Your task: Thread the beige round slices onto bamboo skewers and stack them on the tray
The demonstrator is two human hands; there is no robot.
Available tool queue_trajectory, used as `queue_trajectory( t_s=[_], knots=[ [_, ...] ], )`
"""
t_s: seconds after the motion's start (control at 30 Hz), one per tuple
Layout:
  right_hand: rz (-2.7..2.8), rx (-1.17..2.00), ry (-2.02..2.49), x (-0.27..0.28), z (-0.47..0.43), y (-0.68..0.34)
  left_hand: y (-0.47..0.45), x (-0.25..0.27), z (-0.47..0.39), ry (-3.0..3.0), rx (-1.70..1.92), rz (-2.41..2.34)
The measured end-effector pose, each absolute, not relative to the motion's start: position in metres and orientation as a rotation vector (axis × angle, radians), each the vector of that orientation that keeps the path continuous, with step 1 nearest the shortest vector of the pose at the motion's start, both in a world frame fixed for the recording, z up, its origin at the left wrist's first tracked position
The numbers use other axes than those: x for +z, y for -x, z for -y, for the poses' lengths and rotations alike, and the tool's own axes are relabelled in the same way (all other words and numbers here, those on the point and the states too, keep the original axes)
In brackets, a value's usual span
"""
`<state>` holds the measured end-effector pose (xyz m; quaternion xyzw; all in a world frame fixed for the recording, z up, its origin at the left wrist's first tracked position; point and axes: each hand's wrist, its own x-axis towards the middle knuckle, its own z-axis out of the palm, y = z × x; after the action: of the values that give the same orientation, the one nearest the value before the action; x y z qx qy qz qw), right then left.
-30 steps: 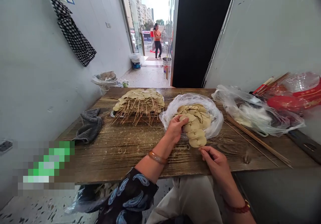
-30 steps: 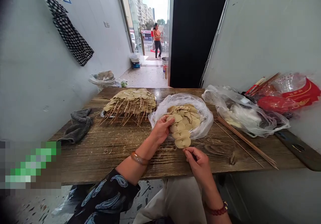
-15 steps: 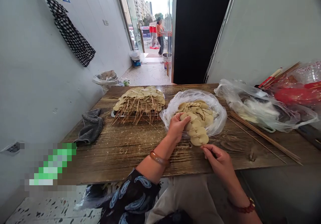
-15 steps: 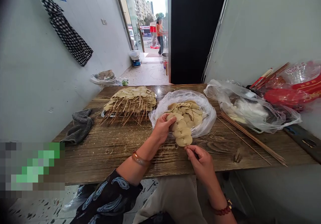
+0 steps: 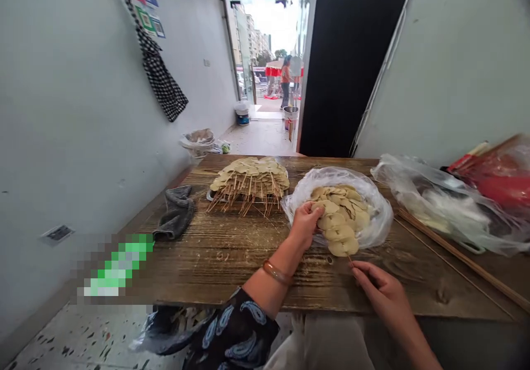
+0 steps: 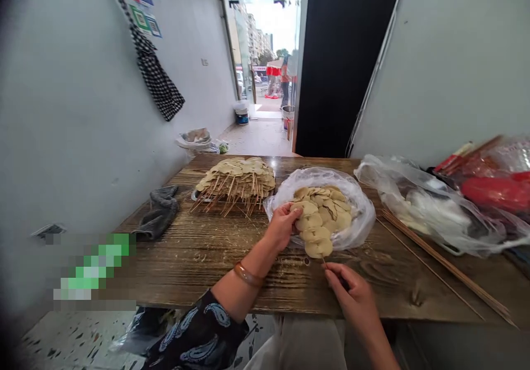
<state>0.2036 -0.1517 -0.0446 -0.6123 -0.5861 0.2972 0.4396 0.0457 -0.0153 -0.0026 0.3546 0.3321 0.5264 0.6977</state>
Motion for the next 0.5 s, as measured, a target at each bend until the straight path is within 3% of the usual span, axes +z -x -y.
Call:
queue_trajectory(
  t_s=[0.2,0.5],
  knots=[
    [1.382,0.622,1.591,-0.024,0.134,-0.214,-0.044,-0.005,0.014,-0.714,1.165,-0.685],
    [1.503,0.599,1.422,0.062,0.059,-0.156,-0.049,-0.022,0.014,-0.747,1.05,-0.642]
  ],
)
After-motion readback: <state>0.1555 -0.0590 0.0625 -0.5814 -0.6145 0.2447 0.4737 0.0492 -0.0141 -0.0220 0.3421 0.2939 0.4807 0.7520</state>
